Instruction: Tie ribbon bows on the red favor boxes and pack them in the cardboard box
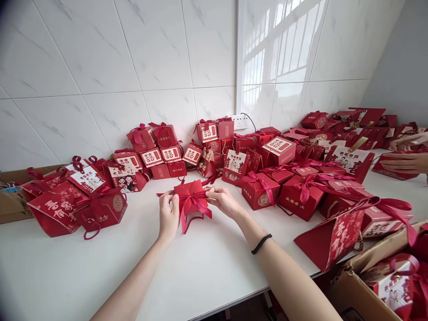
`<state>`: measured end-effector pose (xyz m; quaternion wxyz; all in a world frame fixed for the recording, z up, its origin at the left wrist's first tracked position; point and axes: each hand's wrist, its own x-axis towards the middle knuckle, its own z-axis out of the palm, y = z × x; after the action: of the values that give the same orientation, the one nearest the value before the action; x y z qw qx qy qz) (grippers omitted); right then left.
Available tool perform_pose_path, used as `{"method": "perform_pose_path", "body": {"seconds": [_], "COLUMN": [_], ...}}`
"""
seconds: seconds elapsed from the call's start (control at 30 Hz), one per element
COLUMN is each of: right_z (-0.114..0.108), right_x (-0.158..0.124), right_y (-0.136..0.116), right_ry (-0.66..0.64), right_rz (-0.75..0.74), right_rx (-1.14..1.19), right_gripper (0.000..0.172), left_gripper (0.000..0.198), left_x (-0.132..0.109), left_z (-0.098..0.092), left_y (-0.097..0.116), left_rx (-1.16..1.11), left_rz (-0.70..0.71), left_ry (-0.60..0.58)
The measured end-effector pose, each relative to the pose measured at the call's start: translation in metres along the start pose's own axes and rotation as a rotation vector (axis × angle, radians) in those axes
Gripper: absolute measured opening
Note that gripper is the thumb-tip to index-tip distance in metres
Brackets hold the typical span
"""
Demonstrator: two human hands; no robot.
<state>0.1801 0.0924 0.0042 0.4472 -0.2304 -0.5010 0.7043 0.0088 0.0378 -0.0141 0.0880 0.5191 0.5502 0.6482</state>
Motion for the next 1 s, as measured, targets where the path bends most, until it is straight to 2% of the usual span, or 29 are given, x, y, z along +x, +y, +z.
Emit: {"method": "perform_pose_path", "body": {"seconds": [0.23,0.33,0.37,0.47,0.5,0.57,0.73,0.8,0.87,0.93,1.0], "right_z": [-0.003,-0.007,-0.008,-0.01,-0.009,-0.007,-0.004,-0.005,-0.006,-0.008,-0.009], "right_x": [0.001,-0.003,-0.004,-0.008,-0.009,-0.011,-0.013,-0.012,-0.011,-0.009,-0.007], "right_y": [0.004,-0.001,-0.003,-0.007,-0.008,-0.007,-0.005,-0.007,-0.009,-0.011,-0.013], "right_ry": [0.007,-0.042,-0.071,-0.176,-0.2,-0.22,-0.22,-0.16,-0.054,0.046,0.096], "right_rz": [-0.012,-0.054,-0.086,-0.166,-0.181,-0.201,-0.272,-0.275,-0.219,-0.117,0.002], "right_rx": [-0.013,-0.085,-0.138,-0.38,-0.469,-0.614,-0.807,-0.772,-0.611,-0.345,-0.065], "right_gripper": [0.033,0.025,0.031,0.078,0.088,0.099,0.106,0.105,0.097,0.077,0.06], "left_gripper": [0.023,0.025,0.026,0.026,0.026,0.027,0.03,0.031,0.03,0.028,0.027], "left_x": [0.003,0.005,0.005,0.005,0.004,0.004,0.005,0.006,0.006,0.006,0.005], "left_z": [0.0,-0.003,-0.004,-0.006,-0.006,-0.006,-0.007,-0.007,-0.007,-0.006,-0.006], "left_y": [0.001,0.002,0.002,0.003,0.003,0.003,0.005,0.006,0.007,0.009,0.009], "left_rx": [-0.013,-0.034,-0.045,-0.077,-0.088,-0.103,-0.103,-0.169,-0.313,-0.438,-0.462], "left_rz": [-0.051,-0.059,-0.063,-0.098,-0.117,-0.15,-0.202,-0.225,-0.257,-0.269,-0.248], "left_ry": [-0.016,-0.05,-0.055,-0.068,-0.082,-0.116,-0.12,-0.095,-0.05,0.007,0.033]}}
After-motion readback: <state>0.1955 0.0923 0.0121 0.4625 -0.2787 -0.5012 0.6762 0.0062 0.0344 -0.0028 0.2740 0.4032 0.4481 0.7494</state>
